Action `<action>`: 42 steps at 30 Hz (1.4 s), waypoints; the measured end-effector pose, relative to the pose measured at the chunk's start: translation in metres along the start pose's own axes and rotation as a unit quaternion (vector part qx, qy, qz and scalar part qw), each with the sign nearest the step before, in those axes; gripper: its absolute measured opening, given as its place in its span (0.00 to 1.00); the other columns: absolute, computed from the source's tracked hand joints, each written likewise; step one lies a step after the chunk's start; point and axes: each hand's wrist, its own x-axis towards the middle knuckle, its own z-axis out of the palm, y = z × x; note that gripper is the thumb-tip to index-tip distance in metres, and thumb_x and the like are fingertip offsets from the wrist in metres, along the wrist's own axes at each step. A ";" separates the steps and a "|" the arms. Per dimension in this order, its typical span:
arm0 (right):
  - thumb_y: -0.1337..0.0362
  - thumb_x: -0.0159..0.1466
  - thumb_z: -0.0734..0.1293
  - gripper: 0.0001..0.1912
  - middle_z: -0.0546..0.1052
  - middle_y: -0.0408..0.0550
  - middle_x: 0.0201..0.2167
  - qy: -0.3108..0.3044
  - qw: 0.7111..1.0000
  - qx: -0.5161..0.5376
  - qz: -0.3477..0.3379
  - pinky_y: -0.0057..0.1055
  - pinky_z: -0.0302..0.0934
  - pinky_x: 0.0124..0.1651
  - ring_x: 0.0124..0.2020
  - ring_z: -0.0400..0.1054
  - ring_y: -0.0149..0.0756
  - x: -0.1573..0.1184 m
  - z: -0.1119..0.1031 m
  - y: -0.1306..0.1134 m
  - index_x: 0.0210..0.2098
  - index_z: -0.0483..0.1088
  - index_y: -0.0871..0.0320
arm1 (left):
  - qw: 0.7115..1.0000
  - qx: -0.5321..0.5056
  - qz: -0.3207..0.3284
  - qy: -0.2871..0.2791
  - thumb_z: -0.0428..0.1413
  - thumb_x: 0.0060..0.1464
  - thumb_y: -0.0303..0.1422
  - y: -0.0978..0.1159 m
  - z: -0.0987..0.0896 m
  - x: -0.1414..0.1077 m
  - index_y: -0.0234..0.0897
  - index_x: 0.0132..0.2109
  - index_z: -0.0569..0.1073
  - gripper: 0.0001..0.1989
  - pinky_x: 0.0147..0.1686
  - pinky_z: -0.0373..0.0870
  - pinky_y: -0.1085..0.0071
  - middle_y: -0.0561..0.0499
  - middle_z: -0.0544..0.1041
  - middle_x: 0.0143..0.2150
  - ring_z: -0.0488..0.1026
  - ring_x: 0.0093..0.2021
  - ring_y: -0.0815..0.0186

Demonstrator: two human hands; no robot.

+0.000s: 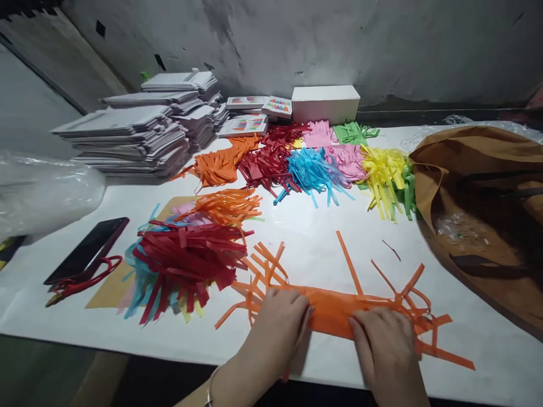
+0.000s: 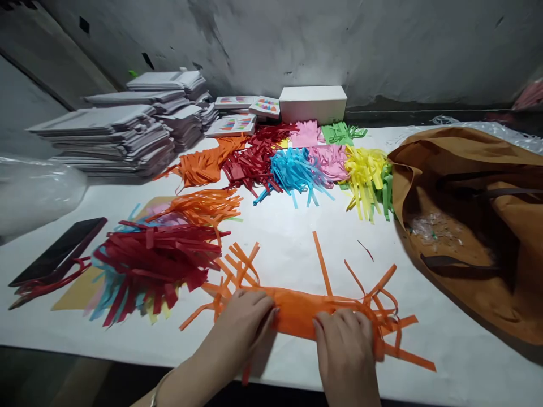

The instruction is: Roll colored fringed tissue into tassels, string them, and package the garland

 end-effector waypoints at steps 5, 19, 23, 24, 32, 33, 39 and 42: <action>0.66 0.71 0.61 0.07 0.78 0.52 0.33 0.004 0.991 -0.104 0.082 0.47 0.57 0.46 0.36 0.72 0.45 0.017 0.004 0.000 0.43 0.71 0.60 | 0.994 0.084 -0.040 -0.064 0.50 0.65 0.28 0.001 -0.006 0.028 0.35 0.33 0.76 0.13 0.33 0.65 0.65 0.45 0.77 0.31 0.75 0.32 0.57; 0.76 0.69 0.57 0.15 0.79 0.50 0.35 0.022 0.996 0.017 -0.085 0.45 0.52 0.59 0.40 0.72 0.41 0.000 0.015 -0.002 0.40 0.75 0.62 | 0.997 0.043 -0.051 0.044 0.50 0.58 0.21 -0.045 -0.029 0.011 0.36 0.41 0.73 0.10 0.37 0.69 0.62 0.45 0.78 0.40 0.75 0.40 0.56; 0.77 0.67 0.59 0.13 0.79 0.51 0.35 0.038 0.995 0.034 -0.088 0.46 0.54 0.58 0.40 0.72 0.41 0.001 0.009 -0.005 0.39 0.75 0.62 | 0.976 -0.002 0.084 0.202 0.52 0.62 0.28 -0.025 -0.026 -0.014 0.38 0.54 0.70 0.13 0.51 0.65 0.55 0.42 0.75 0.53 0.70 0.52 0.54; 0.77 0.67 0.59 0.13 0.79 0.51 0.35 0.039 0.994 0.043 -0.095 0.45 0.54 0.58 0.40 0.72 0.41 0.001 0.008 -0.007 0.40 0.74 0.63 | 0.972 -0.011 0.124 0.198 0.54 0.63 0.29 -0.015 -0.018 -0.018 0.39 0.54 0.70 0.12 0.53 0.63 0.55 0.44 0.75 0.52 0.70 0.51 0.54; 0.73 0.71 0.56 0.14 0.76 0.49 0.33 -0.013 0.994 0.070 -0.088 0.42 0.55 0.52 0.39 0.67 0.40 -0.004 0.006 -0.008 0.41 0.73 0.61 | 0.972 -0.087 0.147 0.162 0.46 0.70 0.28 0.001 0.039 -0.020 0.37 0.42 0.72 0.11 0.42 0.60 0.62 0.50 0.77 0.38 0.69 0.38 0.61; 0.73 0.71 0.56 0.14 0.75 0.48 0.33 -0.020 0.994 0.076 -0.077 0.42 0.54 0.51 0.38 0.67 0.39 -0.005 0.006 -0.005 0.39 0.73 0.60 | 0.970 -0.095 0.144 0.170 0.46 0.70 0.28 -0.002 0.037 -0.023 0.37 0.42 0.72 0.11 0.43 0.60 0.62 0.50 0.77 0.38 0.69 0.38 0.61; 0.67 0.74 0.54 0.19 0.71 0.46 0.28 -0.025 0.999 -0.006 0.045 0.45 0.52 0.49 0.34 0.63 0.40 0.001 0.009 -0.001 0.29 0.67 0.56 | 0.985 -0.044 0.046 0.163 0.47 0.65 0.24 -0.010 0.023 -0.022 0.37 0.34 0.71 0.12 0.42 0.57 0.60 0.51 0.75 0.33 0.69 0.34 0.61; 0.66 0.73 0.55 0.19 0.69 0.46 0.26 -0.071 0.989 -0.110 0.066 0.46 0.52 0.44 0.32 0.62 0.42 0.010 0.010 -0.003 0.26 0.65 0.55 | 0.989 0.038 -0.003 0.142 0.49 0.65 0.26 -0.010 0.023 -0.009 0.37 0.30 0.70 0.14 0.40 0.57 0.59 0.51 0.74 0.29 0.68 0.32 0.59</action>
